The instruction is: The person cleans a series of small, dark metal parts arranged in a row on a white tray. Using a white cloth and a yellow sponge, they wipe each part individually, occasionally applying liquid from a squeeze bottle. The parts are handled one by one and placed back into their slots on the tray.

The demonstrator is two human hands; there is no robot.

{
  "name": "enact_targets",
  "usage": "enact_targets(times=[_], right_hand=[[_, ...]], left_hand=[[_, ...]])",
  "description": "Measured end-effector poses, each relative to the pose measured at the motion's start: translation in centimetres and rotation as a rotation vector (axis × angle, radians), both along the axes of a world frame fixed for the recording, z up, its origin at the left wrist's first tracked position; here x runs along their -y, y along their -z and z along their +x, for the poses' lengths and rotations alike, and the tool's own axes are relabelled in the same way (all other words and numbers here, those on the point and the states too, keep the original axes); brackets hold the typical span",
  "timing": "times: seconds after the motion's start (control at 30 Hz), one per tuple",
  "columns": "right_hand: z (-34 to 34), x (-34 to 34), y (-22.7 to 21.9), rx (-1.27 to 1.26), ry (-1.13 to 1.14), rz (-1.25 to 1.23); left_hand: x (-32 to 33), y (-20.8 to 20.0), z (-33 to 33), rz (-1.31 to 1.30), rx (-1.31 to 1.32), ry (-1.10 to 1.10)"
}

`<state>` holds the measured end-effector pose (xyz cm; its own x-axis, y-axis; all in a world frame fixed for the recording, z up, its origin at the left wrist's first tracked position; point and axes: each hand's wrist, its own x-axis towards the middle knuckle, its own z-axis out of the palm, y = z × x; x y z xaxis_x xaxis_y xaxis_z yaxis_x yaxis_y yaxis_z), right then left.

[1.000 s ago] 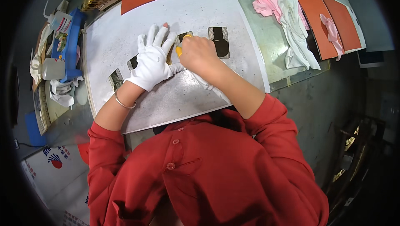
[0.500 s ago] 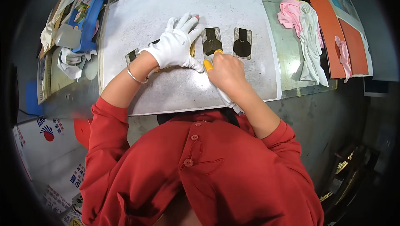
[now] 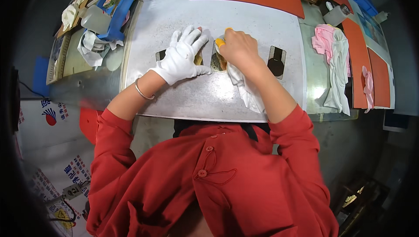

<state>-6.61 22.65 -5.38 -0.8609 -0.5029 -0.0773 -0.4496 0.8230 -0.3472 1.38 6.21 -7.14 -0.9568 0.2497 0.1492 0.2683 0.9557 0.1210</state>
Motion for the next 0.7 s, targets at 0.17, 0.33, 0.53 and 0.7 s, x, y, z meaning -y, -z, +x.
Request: enact_targets(times=[0.17,0.33,0.53,0.7], right_hand=[[-1.2,1.6,1.5,0.049,0.041,0.037],[-0.7,1.8,1.8,0.053,0.061,0.033],[1.3,1.3,1.7,0.03,0.015,0.027],[2.8,0.8,2.5,-0.02,0.026,-0.052]], left_hand=[[-0.5,0.0,-0.3,0.021,0.006,-0.013],[-0.3,0.6,-1.1,0.04,0.025,0.006],[0.1,0.9,-1.4,0.006,-0.032,0.105],[0.0,0.3,-1.5,-0.083,0.059,0.108]])
